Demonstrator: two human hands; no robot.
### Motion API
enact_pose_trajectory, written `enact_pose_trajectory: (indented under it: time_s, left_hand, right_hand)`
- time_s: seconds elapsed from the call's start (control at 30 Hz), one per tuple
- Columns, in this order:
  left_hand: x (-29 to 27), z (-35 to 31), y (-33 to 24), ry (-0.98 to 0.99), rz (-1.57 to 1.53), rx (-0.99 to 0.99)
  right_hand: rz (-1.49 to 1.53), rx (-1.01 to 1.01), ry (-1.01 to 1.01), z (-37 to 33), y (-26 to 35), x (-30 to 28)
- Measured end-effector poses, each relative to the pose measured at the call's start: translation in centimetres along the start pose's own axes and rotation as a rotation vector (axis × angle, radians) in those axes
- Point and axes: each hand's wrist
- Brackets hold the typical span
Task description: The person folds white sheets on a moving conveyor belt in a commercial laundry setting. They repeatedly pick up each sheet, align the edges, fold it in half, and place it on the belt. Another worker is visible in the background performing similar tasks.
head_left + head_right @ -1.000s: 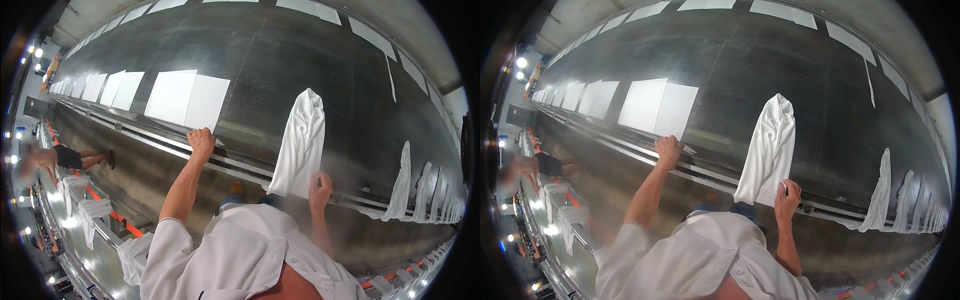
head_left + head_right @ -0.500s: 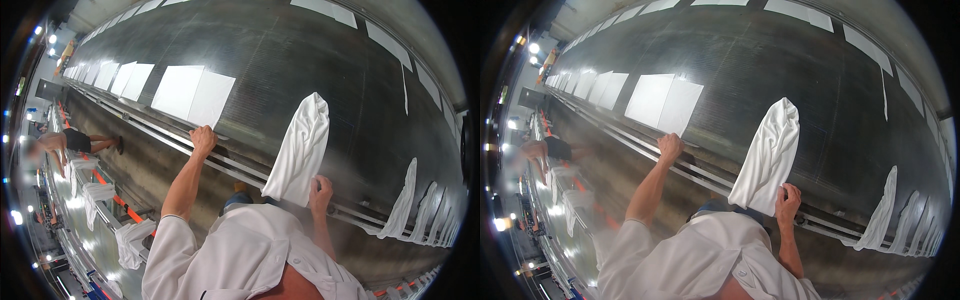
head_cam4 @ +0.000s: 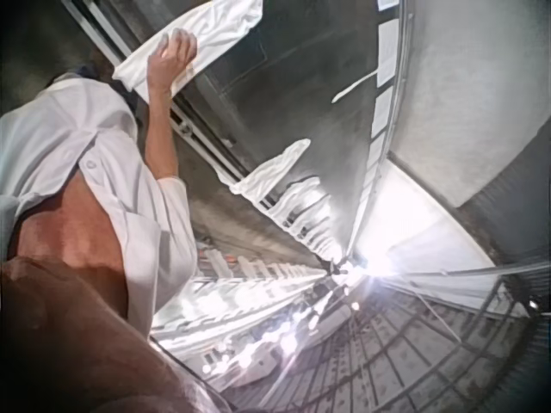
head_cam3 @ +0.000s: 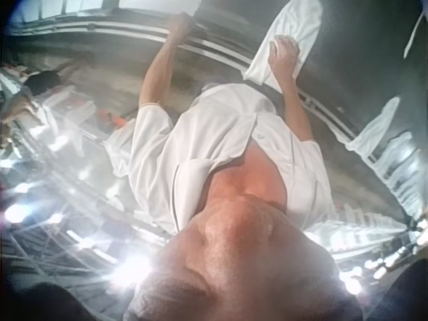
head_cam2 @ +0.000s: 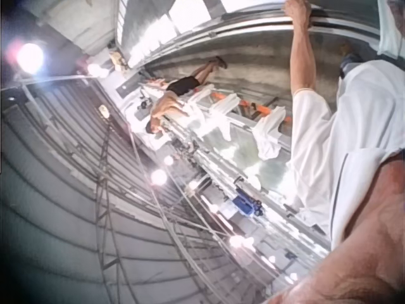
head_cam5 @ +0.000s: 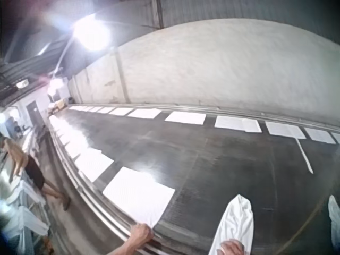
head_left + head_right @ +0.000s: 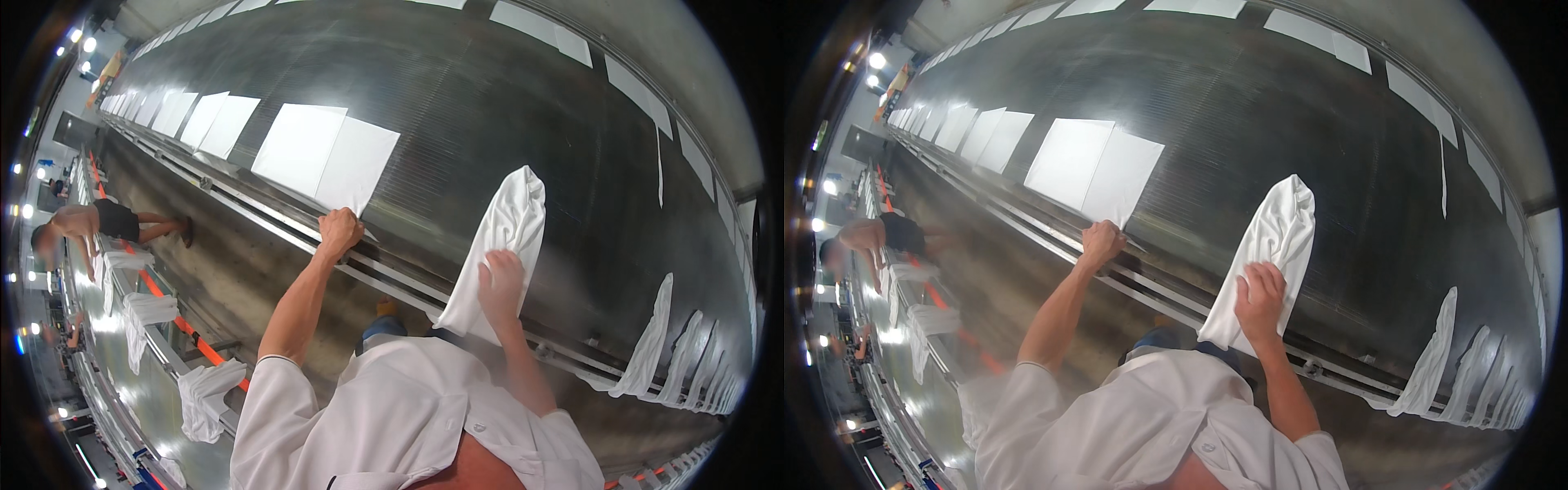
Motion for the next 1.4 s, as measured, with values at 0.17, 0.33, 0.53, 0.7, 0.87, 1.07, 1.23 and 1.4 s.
enact_pose_trajectory:
  time_s: [0.17,0.33,0.53,0.7,0.87,1.07,1.23,1.4]
  left_hand:
    - [-0.1,-0.1,0.3,0.006,-0.052,0.061]
    - [0.2,-0.4,0.5,-0.046,-0.101,0.039]
    - [0.1,-0.7,0.3,-0.031,-0.097,0.020]
    - [-0.3,-1.2,0.2,-0.096,-0.157,0.034]
    - [-2.1,-3.6,0.0,-0.364,-0.191,0.138]
    - [-4.7,-8.3,-1.3,-0.524,-0.424,0.158]
    - [-5.1,-11.9,-3.9,-0.627,-0.588,0.168]
    - [-3.2,-10.6,-9.5,-0.415,-0.733,0.255]
  right_hand:
    - [-0.075,-0.280,0.318,6.3,6.9,8.6]
    - [-0.320,-0.437,0.644,10.7,10.6,17.1]
    - [-0.496,-0.563,0.791,13.1,11.2,20.5]
    - [-0.502,-0.775,0.824,10.8,10.8,19.2]
    - [-0.459,-0.565,0.716,11.4,11.2,19.6]
    - [-0.455,-0.603,0.741,10.2,12.8,21.9]
    - [-0.198,-0.503,0.543,5.0,10.0,15.9]
    - [0.015,0.056,0.044,-1.4,2.8,3.8]
Point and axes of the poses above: each hand's wrist, its own z-axis towards the middle knuckle, its own x-axis out of the palm, y = z × x, and after that the axes turned 13 degrees about x, right-handed
